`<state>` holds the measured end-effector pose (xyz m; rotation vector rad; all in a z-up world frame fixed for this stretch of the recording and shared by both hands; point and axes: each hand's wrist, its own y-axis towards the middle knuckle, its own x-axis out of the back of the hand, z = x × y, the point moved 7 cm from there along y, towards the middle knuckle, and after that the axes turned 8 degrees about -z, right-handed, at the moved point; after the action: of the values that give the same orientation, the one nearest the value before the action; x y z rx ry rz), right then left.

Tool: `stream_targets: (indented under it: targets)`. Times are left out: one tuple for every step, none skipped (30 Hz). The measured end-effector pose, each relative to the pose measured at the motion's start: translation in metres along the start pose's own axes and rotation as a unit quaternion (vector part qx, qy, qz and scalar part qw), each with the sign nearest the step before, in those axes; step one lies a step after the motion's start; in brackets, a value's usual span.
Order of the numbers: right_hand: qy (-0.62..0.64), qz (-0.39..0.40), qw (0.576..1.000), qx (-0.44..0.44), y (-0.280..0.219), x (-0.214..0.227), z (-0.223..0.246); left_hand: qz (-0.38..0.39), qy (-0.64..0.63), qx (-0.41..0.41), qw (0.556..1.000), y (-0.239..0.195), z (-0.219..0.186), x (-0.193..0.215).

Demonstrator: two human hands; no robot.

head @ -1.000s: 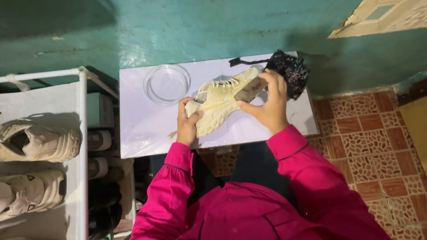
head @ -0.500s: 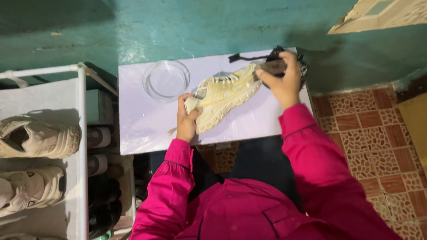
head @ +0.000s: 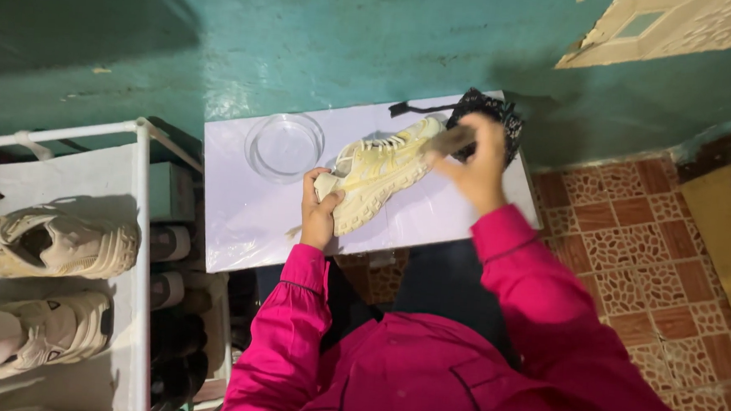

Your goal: The person scrubs a white sneaker with a brush on a white table. They repeatedly dip the brush into a clear bowl of water and continue scrubbing the upper and sole of the shoe.

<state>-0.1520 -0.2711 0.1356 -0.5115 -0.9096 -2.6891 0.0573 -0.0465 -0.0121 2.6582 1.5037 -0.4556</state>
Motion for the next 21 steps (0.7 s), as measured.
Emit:
stream_targets:
  targets:
    - [-0.001, 0.002, 1.0, -0.002, 0.006, -0.002, -0.014, -0.001, 0.001, 0.003, 1.0, -0.003, -0.002, -0.002]
    - [-0.008, -0.005, 0.999, -0.044, 0.013, -0.002, -0.033, -0.001, -0.003, 0.0, 1.0, -0.005, -0.006, -0.005]
    - [-0.015, -0.012, 0.996, -0.086, 0.019, -0.002, -0.052, -0.001, -0.007, -0.003, 1.0, -0.008, -0.01, -0.008]
    - [-0.013, -0.014, 0.996, -0.083, 0.013, -0.003, -0.038, 0.0, -0.008, -0.007, 1.0, -0.007, -0.009, -0.006]
    - [-0.015, -0.015, 0.999, -0.046, 0.008, -0.004, -0.02, -0.003, -0.007, -0.002, 1.0, -0.006, -0.007, -0.003]
    - [-0.018, -0.015, 1.0, -0.01, 0.002, -0.004, -0.002, -0.007, -0.006, 0.005, 1.0, -0.007, -0.003, -0.001]
    - [-0.018, -0.016, 1.0, -0.008, 0.004, -0.006, 0.001, -0.007, -0.007, 0.003, 1.0, -0.001, -0.004, -0.002]
    - [-0.016, -0.014, 1.0, 0.014, 0.0, -0.008, 0.005, -0.007, -0.007, 0.002, 1.0, -0.001, -0.003, -0.001]
    - [-0.013, -0.013, 0.999, 0.035, -0.004, -0.009, 0.01, -0.007, -0.006, 0.001, 1.0, -0.001, 0.0, 0.001]
    - [-0.014, -0.011, 0.999, 0.032, 0.003, -0.009, -0.003, -0.008, -0.004, 0.004, 1.0, -0.003, -0.001, 0.0]
    - [-0.026, -0.022, 0.999, 0.028, 0.009, -0.006, -0.016, -0.006, -0.005, 0.003, 1.0, -0.004, -0.003, -0.002]
    - [-0.038, -0.034, 0.998, 0.027, 0.017, -0.004, -0.029, -0.004, -0.006, 0.0, 1.0, -0.004, -0.006, -0.005]
    - [-0.038, -0.033, 0.998, 0.026, 0.015, -0.004, -0.025, -0.005, -0.005, 0.0, 1.0, -0.009, -0.007, -0.004]
    - [-0.045, -0.034, 0.997, 0.058, 0.017, -0.005, -0.015, -0.005, -0.002, 0.0, 1.0, -0.009, -0.01, -0.005]
    - [-0.053, -0.034, 0.994, 0.09, 0.019, -0.006, -0.006, -0.005, 0.0, -0.001, 1.0, -0.009, -0.013, -0.006]
    - [-0.053, -0.036, 0.994, 0.092, 0.015, -0.005, -0.001, -0.004, -0.001, -0.003, 1.0, -0.006, -0.011, -0.006]
    - [-0.054, -0.033, 0.992, 0.113, 0.011, -0.006, 0.005, -0.005, -0.001, -0.005, 1.0, -0.002, -0.009, -0.005]
    - [-0.057, -0.026, 0.99, 0.129, 0.0, -0.006, 0.01, -0.007, 0.0, -0.003, 1.0, -0.004, -0.003, -0.001]
    - [-0.057, -0.024, 0.99, 0.128, 0.005, -0.007, -0.001, -0.008, 0.001, 0.0, 1.0, -0.004, -0.003, -0.001]
    - [-0.039, -0.019, 0.994, 0.095, 0.012, -0.007, -0.015, -0.007, -0.002, -0.003, 1.0, -0.004, -0.003, -0.002]
    - [-0.021, -0.015, 0.998, 0.063, 0.019, -0.008, -0.03, -0.007, -0.005, -0.005, 1.0, -0.005, -0.003, -0.002]
